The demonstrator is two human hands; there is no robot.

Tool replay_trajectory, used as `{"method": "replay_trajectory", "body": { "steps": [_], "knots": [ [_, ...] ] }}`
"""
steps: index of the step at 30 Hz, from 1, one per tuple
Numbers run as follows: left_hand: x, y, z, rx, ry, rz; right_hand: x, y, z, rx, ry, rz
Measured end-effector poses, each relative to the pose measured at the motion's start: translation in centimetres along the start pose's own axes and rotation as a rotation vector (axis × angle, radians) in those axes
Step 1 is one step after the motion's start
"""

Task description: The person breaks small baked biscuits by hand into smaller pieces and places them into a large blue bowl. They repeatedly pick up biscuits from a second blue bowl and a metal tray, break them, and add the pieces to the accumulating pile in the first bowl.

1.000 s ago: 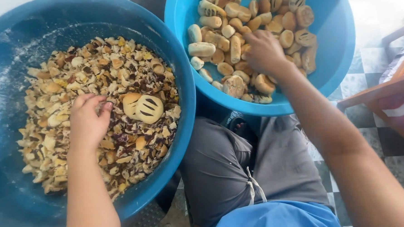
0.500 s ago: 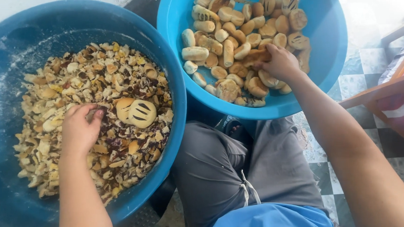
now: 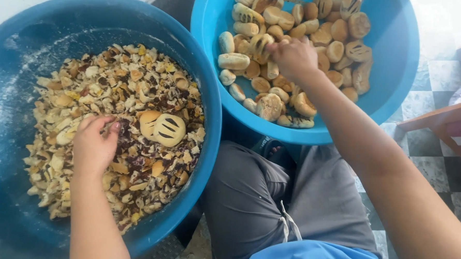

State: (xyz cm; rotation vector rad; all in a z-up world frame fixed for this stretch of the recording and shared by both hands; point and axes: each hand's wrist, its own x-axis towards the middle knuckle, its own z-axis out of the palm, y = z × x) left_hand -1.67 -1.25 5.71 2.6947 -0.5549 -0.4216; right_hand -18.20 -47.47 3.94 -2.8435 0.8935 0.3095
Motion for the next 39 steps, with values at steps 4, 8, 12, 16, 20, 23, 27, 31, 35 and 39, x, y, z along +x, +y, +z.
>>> {"method": "replay_trajectory", "body": {
  "steps": [4, 8, 12, 16, 20, 23, 27, 31, 35, 39],
  "knots": [
    [0.1, 0.2, 0.0, -0.006, -0.003, -0.027, 3.3, -4.5, 2.0, -0.099, 0.123, -0.099],
    [-0.3, 0.7, -0.3, -0.011, -0.021, -0.028, 4.8, -7.7, 3.8, -0.118, 0.046, -0.258],
    [-0.4, 0.7, -0.8, -0.054, -0.024, -0.033, 5.9, -8.7, 4.6, -0.217, 0.027, -0.142],
    [2.1, -5.5, 3.7, -0.021, 0.15, 0.11, 8.6, -6.5, 8.0, -0.18, 0.122, -0.031],
    [1.9, -4.9, 3.9, -0.055, 0.156, 0.178, 7.2, -5.5, 7.7, -0.225, 0.166, -0.155],
    [1.6, -4.3, 3.3, -0.066, 0.181, 0.213, 4.4, -6.2, 4.0, -0.108, 0.208, -0.17],
    [1.1, -3.8, 2.7, -0.065, 0.229, 0.276, 1.1, -6.4, -0.6, 0.459, 0.325, -0.006],
    [1.4, -3.5, 2.8, -0.076, 0.229, 0.309, -5.1, -12.2, -5.5, 0.768, 0.408, -0.168],
    [2.2, -4.8, 4.3, -0.047, 0.199, 0.288, -8.2, -19.4, -4.7, 0.975, 0.218, -0.409],
    [0.4, -2.6, 2.0, -0.093, 0.135, 0.18, -6.7, -23.4, 0.7, 0.661, 0.034, -0.439]
  ]
}}
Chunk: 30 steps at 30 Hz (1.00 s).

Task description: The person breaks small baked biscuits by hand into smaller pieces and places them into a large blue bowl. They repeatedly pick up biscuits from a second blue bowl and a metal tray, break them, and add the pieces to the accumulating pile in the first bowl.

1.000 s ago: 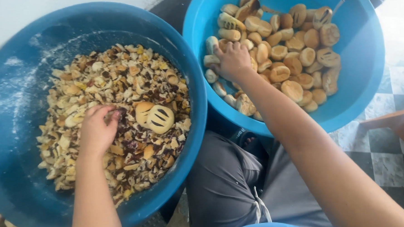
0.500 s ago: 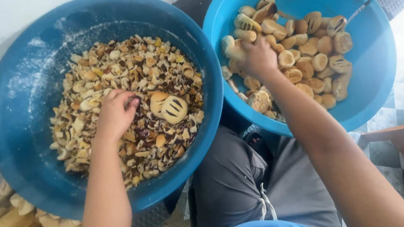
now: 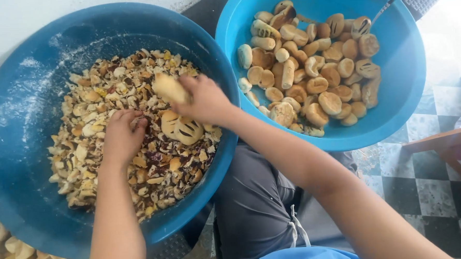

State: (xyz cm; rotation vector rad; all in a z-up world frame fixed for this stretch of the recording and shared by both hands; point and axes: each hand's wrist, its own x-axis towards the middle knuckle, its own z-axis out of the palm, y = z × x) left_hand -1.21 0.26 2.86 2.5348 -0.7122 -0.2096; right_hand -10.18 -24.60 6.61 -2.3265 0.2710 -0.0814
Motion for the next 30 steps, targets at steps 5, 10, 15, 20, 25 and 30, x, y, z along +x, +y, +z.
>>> {"method": "replay_trajectory", "body": {
  "steps": [5, 10, 15, 20, 25, 30],
  "knots": [
    [0.4, -0.4, 0.1, 0.011, -0.017, 0.047, 0.2, 4.5, -0.2, -0.184, 0.186, -0.327],
    [-0.2, 4.5, -2.7, 0.018, -0.143, -0.134, -0.1, 8.6, -10.0, -0.062, 0.387, 0.002],
    [-0.1, 3.5, -1.3, 0.073, -0.115, 0.006, -0.2, 16.8, -12.4, -0.396, 0.048, 0.716],
    [0.2, 3.2, -0.4, 0.062, -0.033, 0.026, 0.5, 19.7, -12.0, -0.459, 0.108, 0.632],
    [1.5, 1.6, 1.7, 0.107, -0.035, 0.006, 7.2, 20.0, -11.7, -0.491, 0.256, 0.216],
    [1.0, -0.6, 2.0, 0.115, 0.131, 0.126, 13.1, 18.9, -10.2, -0.708, -0.097, 0.36]
  ]
}}
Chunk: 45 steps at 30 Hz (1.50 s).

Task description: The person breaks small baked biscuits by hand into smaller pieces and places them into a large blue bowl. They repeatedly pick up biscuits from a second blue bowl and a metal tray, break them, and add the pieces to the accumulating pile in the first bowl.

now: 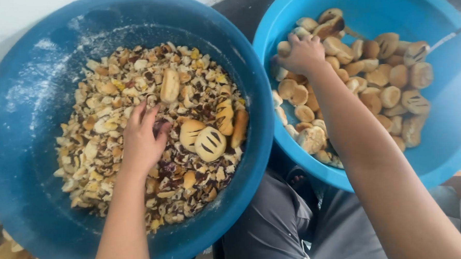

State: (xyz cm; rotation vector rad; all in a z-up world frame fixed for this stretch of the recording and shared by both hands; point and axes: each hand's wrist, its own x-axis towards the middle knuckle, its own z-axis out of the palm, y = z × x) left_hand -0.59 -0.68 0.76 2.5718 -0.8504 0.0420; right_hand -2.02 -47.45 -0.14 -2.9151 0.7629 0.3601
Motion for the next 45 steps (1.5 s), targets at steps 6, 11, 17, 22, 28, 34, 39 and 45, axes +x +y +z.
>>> {"method": "replay_trajectory", "body": {
  "steps": [6, 11, 17, 22, 28, 34, 39, 45],
  "knots": [
    [1.0, 1.3, -0.2, -0.077, -0.046, -0.14, 1.4, -0.5, 0.6, 0.038, -0.108, 0.16],
    [5.9, 2.7, 0.7, -0.059, -0.087, -0.153, 0.1, -1.4, -0.8, 0.074, -0.165, 0.19],
    [10.4, -2.3, 10.1, 0.035, -0.043, -0.356, -2.4, -1.8, -1.4, 0.028, -0.067, 0.203],
    [8.2, 2.4, 8.6, -0.179, 0.146, -0.368, -4.5, -1.6, -1.1, 0.171, 0.001, 0.188],
    [3.6, 6.8, 4.1, -0.085, -0.412, -0.188, -3.8, -1.2, 2.4, 0.329, 0.084, 0.263],
    [-0.8, 6.0, 1.4, -0.117, -0.032, 0.015, -5.6, -1.3, 5.6, 0.606, 0.399, 0.088],
    [-1.0, 2.5, 0.7, -0.145, 0.328, 0.131, -8.3, -0.9, 3.6, 1.01, 0.817, 0.155],
    [-1.0, 7.2, -2.7, -0.612, 0.17, -0.119, -22.4, -11.4, -2.7, 0.971, 0.739, -0.503]
  ]
}}
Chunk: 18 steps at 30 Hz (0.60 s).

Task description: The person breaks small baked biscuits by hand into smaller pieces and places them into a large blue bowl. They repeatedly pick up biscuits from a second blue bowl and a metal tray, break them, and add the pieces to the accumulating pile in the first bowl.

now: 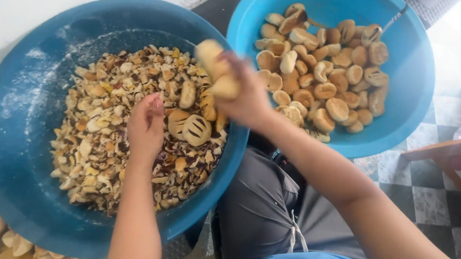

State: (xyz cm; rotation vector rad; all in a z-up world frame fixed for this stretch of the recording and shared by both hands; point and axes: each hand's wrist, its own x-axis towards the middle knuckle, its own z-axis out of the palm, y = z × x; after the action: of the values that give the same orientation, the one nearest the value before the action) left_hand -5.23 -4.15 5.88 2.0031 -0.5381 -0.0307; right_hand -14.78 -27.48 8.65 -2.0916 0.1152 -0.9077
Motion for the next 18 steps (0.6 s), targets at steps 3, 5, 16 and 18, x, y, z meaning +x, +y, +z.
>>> {"method": "replay_trajectory", "body": {
  "steps": [3, 5, 16, 18],
  "knots": [
    [-1.1, 1.2, 1.1, -0.192, -0.187, -0.158, -2.7, 0.3, 4.6, -0.293, -0.236, -0.192],
    [-1.5, 2.3, 0.9, -0.107, -0.22, -0.264, -4.9, 1.3, 6.9, -0.489, -0.484, -0.149],
    [-1.1, -1.7, 2.3, 0.116, -0.36, -0.134, -5.2, 1.3, 6.4, -0.612, -0.744, -0.184],
    [-0.8, -3.1, 2.3, 0.271, -0.253, 0.024, -4.5, 0.7, 6.1, -0.593, -0.757, -0.107]
  ]
}}
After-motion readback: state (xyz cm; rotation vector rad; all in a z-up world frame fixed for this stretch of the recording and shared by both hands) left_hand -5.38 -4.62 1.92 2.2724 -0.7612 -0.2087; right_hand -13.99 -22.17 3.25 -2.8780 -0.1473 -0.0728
